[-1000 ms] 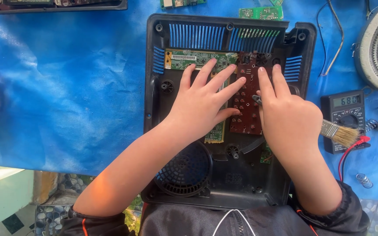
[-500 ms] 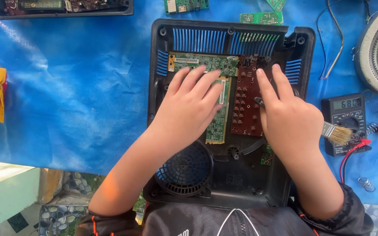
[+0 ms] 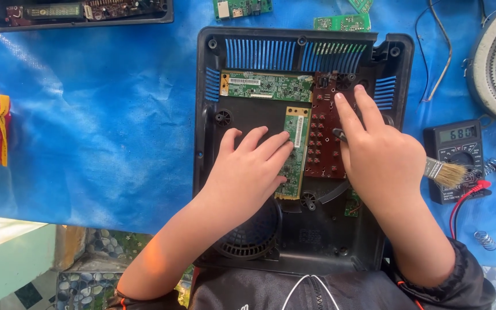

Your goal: Cleaning dust off electronic circuit boards using a brush and assembling them into an appliance housing.

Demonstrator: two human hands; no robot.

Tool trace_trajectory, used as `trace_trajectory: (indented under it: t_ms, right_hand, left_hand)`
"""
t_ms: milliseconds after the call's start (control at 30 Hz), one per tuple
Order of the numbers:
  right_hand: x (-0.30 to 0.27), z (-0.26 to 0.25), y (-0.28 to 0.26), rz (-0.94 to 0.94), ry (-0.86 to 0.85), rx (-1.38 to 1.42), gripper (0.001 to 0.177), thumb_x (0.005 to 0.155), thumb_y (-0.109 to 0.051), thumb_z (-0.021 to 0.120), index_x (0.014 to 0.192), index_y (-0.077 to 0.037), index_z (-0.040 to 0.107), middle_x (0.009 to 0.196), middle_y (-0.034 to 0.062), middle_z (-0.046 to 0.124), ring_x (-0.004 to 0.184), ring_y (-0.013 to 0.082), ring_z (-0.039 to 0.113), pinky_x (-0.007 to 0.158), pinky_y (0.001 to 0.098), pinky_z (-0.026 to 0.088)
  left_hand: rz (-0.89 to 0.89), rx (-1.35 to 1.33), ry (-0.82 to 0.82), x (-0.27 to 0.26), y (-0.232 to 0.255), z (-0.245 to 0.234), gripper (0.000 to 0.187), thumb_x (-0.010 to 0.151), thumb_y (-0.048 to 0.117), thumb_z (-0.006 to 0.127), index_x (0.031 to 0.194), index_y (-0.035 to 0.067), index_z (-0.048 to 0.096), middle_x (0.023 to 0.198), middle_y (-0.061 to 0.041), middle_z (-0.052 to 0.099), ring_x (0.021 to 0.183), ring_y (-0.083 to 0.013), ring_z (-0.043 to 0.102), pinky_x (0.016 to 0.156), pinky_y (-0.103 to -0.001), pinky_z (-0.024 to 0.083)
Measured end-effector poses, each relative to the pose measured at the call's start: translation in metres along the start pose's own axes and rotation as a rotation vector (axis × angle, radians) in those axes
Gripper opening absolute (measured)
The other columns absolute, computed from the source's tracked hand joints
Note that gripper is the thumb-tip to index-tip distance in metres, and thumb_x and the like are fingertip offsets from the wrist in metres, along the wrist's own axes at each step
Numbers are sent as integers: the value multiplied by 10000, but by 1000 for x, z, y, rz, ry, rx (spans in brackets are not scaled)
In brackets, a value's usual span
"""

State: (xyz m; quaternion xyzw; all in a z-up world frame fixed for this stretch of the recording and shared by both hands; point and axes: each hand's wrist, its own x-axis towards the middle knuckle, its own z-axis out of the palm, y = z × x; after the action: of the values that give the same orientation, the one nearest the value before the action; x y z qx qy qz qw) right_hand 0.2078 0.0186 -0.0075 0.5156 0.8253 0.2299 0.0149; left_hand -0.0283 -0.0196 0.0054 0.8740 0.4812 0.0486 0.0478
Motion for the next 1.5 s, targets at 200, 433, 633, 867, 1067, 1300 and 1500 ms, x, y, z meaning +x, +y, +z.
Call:
trace_trajectory:
  t_ms: [200, 433, 633, 867, 1067, 1300, 1500]
  right_hand:
    - [-1, 2, 0, 4, -6, -13, 622, 844, -370, 702, 1465, -364, 665, 1512, -97, 652, 465, 79, 541, 413, 217, 352]
    - [2, 0, 2, -37, 33, 88, 632, 833, -336, 720, 1462, -367, 667, 1518, -58, 660, 515, 111, 612, 415, 237, 400]
    - [6, 2, -1, -197, 107, 256, 259, 982, -398, 738, 1240, -380, 744, 1405, -93, 719, 509, 115, 561, 419, 251, 395]
    - [7, 0, 0, -208, 67, 229, 290, 999, -505, 696, 1260, -384, 730, 1411, -127, 710, 542, 95, 624, 431, 240, 424]
    - [7, 0, 1, -216, 43, 219, 320, 978, -506, 704, 1275, -390, 725, 1427, -122, 701, 551, 90, 631, 432, 239, 435]
    - [6, 2, 1, -212, 120, 282, 250, 1007, -473, 748, 1234, -369, 765, 1422, -57, 723, 553, 114, 609, 456, 249, 426]
    - [0, 2, 10, -168, 430, 538, 129, 1090, -189, 857, 1216, -157, 858, 1285, 168, 814, 555, 166, 512, 500, 270, 377]
  left_hand:
    - [-17, 37, 20, 1, 1, 1, 559, 847, 415, 786, 1323, 153, 653, 1404, 6, 629, 1277, -271, 577, 1006, -499, 414]
    - [-39, 22, 82, 3, 6, 5, 540, 938, 403, 709, 1437, 249, 570, 1510, -21, 544, 1337, -312, 556, 1051, -565, 427]
    - [-20, 74, 20, 3, 7, 14, 542, 941, 437, 684, 1430, 222, 592, 1557, -13, 513, 1421, -325, 481, 1117, -608, 365]
    - [-41, 99, 58, 1, 12, 19, 561, 919, 455, 734, 1415, 227, 607, 1544, -15, 527, 1407, -326, 499, 1108, -618, 381]
    - [-43, 106, 66, 1, 12, 20, 568, 918, 474, 743, 1413, 231, 610, 1541, -19, 526, 1404, -323, 498, 1109, -615, 387]
    - [-26, 89, 84, -1, 8, 15, 622, 910, 525, 757, 1442, 251, 590, 1577, -3, 487, 1407, -307, 505, 1112, -607, 383]
    - [-191, -239, 348, -17, -14, -46, 295, 1052, 253, 670, 1310, 115, 636, 1413, -103, 597, 1349, -331, 556, 1148, -505, 395]
